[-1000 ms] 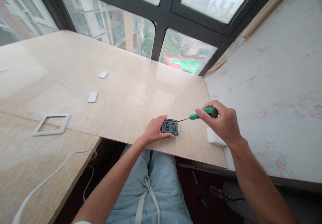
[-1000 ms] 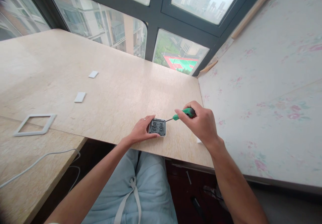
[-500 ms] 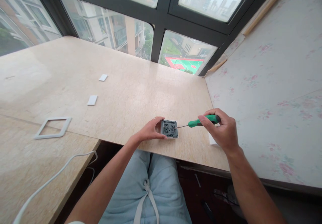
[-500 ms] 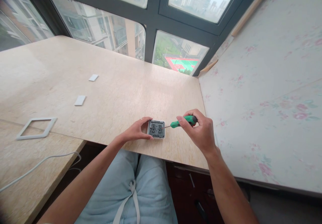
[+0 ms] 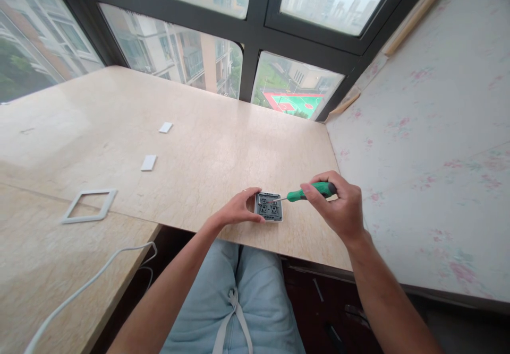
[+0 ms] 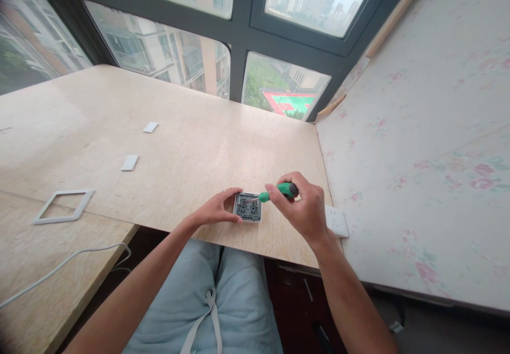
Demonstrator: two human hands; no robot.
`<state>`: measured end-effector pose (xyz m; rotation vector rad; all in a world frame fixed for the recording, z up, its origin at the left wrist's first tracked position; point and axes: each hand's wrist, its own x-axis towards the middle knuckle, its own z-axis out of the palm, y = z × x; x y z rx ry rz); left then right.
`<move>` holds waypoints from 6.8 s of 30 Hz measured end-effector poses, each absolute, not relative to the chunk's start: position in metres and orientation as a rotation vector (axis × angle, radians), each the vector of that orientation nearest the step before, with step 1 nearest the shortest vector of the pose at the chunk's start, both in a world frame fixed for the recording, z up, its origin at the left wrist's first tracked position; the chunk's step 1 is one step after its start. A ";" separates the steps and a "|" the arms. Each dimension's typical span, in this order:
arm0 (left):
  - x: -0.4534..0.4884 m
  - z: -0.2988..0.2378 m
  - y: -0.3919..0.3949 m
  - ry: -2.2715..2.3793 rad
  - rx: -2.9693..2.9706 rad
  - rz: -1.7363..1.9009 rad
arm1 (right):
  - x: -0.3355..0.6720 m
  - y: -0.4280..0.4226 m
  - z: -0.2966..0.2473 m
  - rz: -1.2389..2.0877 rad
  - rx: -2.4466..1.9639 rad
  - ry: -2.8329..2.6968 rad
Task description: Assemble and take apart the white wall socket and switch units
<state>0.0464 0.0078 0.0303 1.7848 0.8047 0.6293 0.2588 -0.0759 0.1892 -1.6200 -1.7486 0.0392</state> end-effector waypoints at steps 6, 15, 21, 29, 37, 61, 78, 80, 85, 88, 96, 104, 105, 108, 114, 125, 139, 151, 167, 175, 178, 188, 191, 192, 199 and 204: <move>0.042 0.025 0.007 0.813 1.792 0.622 | 0.245 -0.069 0.191 -0.003 -1.525 -1.815; 0.037 0.109 -0.012 0.799 1.843 1.174 | 0.225 -0.049 0.187 0.069 -1.465 -1.844; 0.057 0.154 -0.020 0.877 2.091 1.403 | 0.208 -0.042 0.190 0.094 -1.486 -1.836; 0.055 0.148 -0.017 0.901 1.840 1.569 | 0.236 -0.050 0.171 0.399 -1.272 -1.842; 0.053 0.138 -0.011 0.867 1.522 1.598 | 0.273 -0.054 0.071 0.428 -1.294 -2.090; 0.062 0.125 -0.002 0.970 1.555 1.477 | 0.271 -0.057 0.017 0.533 -1.215 -2.003; 0.063 0.131 -0.008 0.975 1.652 1.490 | 0.269 -0.058 0.022 0.493 -1.249 -2.031; 0.064 0.130 -0.009 0.979 1.648 1.483 | 0.269 -0.058 0.022 0.494 -1.247 -2.031; 0.066 0.127 -0.008 0.978 1.622 1.457 | 0.270 -0.058 0.021 0.489 -1.239 -2.033; 0.065 0.126 -0.007 0.981 1.637 1.454 | 0.270 -0.057 0.020 0.483 -1.231 -2.035; 0.064 0.123 -0.010 0.922 1.741 1.442 | 0.270 -0.058 0.019 0.482 -1.237 -2.036; 0.085 0.129 -0.008 0.580 1.343 1.336 | 0.269 -0.058 0.019 0.464 -1.254 -2.043; 0.087 0.129 -0.008 0.558 1.329 1.314 | 0.269 -0.058 0.019 0.462 -1.253 -2.044; 0.095 0.130 -0.008 0.526 1.335 1.256 | 0.269 -0.058 0.018 0.454 -1.247 -2.043; 0.104 0.129 -0.004 0.637 1.368 1.293 | 0.270 -0.058 0.016 0.436 -1.265 -2.053; 0.095 0.123 0.007 0.553 1.354 1.404 | 0.269 -0.059 0.019 0.455 -1.239 -2.040; 0.094 0.135 -0.002 0.513 1.233 1.285 | 0.269 -0.059 0.018 0.450 -1.244 -2.028; 0.098 0.134 -0.002 0.556 1.279 1.335 | 0.270 -0.058 0.014 0.440 -1.230 -2.027; 0.104 0.130 -0.003 0.427 1.140 1.296 | 0.270 -0.058 0.010 0.461 -1.265 -2.003; 0.100 0.133 -0.005 0.502 1.165 1.302 | 0.269 -0.058 0.009 0.469 -1.269 -2.000; 0.100 0.139 -0.009 0.491 1.126 1.264 | 0.269 -0.058 0.009 0.437 -1.284 -2.024; 0.095 0.129 -0.006 0.459 1.097 1.315 | 0.264 -0.060 0.016 0.374 -1.312 -2.069; 0.091 0.134 -0.003 0.480 1.154 1.344 | 0.262 -0.060 0.018 0.348 -1.318 -2.087; 0.089 0.137 -0.003 0.492 1.176 1.336 | 0.262 -0.060 0.019 0.343 -1.319 -2.092; 0.083 0.142 -0.002 0.506 1.092 1.192 | 0.260 -0.061 0.021 0.322 -1.335 -2.089; 0.087 0.135 -0.002 0.443 1.101 1.209 | 0.260 -0.061 0.021 0.317 -1.327 -2.092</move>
